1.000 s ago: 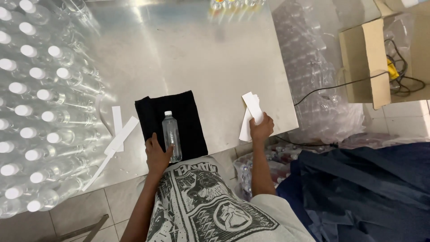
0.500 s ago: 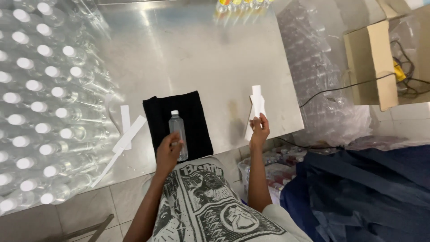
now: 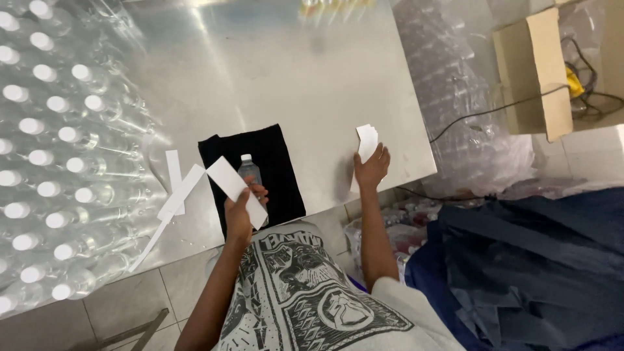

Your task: Manually applying adhesive labels to clear plastic water bottles at a production workstation.

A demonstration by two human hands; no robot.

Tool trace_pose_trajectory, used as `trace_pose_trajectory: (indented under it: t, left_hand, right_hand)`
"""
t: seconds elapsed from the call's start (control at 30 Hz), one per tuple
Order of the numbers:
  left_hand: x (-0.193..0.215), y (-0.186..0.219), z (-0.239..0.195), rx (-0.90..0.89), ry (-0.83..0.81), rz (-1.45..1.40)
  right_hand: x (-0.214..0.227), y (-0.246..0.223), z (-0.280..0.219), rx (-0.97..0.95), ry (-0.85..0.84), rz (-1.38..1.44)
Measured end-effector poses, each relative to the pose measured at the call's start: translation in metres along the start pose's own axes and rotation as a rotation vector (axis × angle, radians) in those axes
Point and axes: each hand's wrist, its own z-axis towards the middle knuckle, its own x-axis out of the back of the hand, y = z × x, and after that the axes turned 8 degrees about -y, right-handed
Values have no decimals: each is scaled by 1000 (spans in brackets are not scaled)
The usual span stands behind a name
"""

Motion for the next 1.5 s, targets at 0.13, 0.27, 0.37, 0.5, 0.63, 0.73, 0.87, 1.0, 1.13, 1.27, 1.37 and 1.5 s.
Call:
trace_pose_trajectory:
  t: [0.13,0.27,0.37,0.5,0.63,0.73,0.87,1.0,1.13,1.27,1.37,1.5]
  left_hand:
    - [33,-16,-10,56,74,39]
    - [37,-19,-5,88,137,61]
    - [39,-24,-11,83,136,46]
    - [33,-12,-5,68,113,75]
    - [32,2,-3,32,151,61]
    - [43,0,-9,36,191,58]
    - [46,10,-14,13,236,82]
    - [50,9,-15,46,229,108]
    - [42,8,-8,53,200,119]
    - [25,3,-7,59,179,-67]
    - [29,-23,6,94,124,-220]
    - [14,-17,22,22,-83,-242]
  right_hand:
    - [2,24,16,-107,-556,-157]
    - [2,2,8,-195,-621,-251]
    - [-30,16,3,-253,-619,-283]
    - [-29,4,7,-281,-566,-318]
    - [7,12,12,-221,-524,-187]
    - [27,44,17,-272,-514,-94]
    - [61,19,5,-268,-495,701]
    - [1,63,11,-167,-636,384]
    - [-10,32,-7,-114,-543,141]
    - [-61,58,-13,-28,-313,-32]
    - [-97,92,-9,118,-24,-112]
    - [-27,-12,-32,382,27,362]
